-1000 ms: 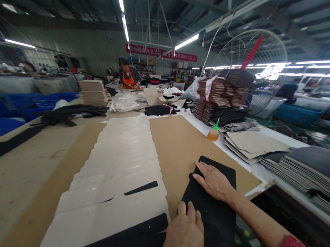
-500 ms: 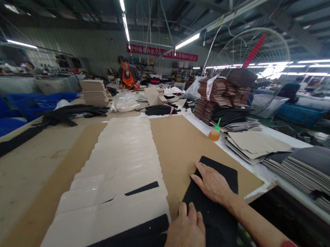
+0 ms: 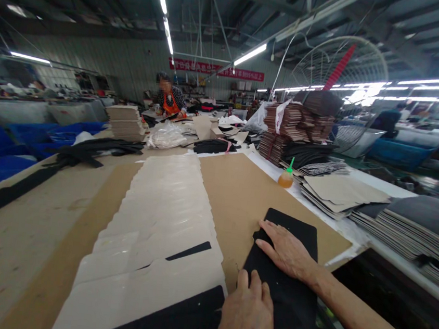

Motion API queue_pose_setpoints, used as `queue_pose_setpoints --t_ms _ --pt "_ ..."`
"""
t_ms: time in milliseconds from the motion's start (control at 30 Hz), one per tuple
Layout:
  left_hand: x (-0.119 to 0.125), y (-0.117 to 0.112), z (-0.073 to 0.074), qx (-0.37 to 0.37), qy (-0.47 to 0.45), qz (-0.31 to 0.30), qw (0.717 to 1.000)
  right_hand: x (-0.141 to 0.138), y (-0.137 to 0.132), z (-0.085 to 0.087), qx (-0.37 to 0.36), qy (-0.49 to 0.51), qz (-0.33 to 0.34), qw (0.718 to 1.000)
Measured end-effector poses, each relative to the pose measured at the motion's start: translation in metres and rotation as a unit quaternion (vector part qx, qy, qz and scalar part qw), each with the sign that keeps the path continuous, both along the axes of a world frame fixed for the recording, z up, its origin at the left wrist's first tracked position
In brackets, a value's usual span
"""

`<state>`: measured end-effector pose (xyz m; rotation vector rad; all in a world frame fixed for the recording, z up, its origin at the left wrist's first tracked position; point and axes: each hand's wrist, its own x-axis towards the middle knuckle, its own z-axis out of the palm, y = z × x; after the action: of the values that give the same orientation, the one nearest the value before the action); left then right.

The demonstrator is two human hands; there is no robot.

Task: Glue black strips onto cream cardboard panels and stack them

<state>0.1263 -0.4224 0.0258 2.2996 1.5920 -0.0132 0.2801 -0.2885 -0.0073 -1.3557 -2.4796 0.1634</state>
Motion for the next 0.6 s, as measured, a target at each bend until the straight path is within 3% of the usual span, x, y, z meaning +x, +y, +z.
queue_pose_setpoints --t_ms 133,267,367,500,600 --pt "0.001 0.0 0.007 0.003 0.007 0.005 1.0 0.008 -0.026 0.005 -0.062 0.044 0.044 0.996" --pt "0.0 -0.001 -0.001 0.02 -0.009 0.007 1.0 0.007 -0.036 0.002 -0.051 0.016 0.085 0.995" --pt "-0.001 -0.001 -0.005 0.027 -0.022 0.013 0.999 -0.001 -0.024 -0.006 -0.007 -0.002 0.068 0.998" --pt "0.0 -0.001 0.001 0.003 -0.015 0.002 1.0 -0.009 0.003 -0.01 0.01 0.017 0.058 0.998" --pt "0.001 -0.001 0.009 -0.026 -0.004 0.005 1.0 -0.001 0.02 -0.003 -0.015 0.143 -0.053 0.988"
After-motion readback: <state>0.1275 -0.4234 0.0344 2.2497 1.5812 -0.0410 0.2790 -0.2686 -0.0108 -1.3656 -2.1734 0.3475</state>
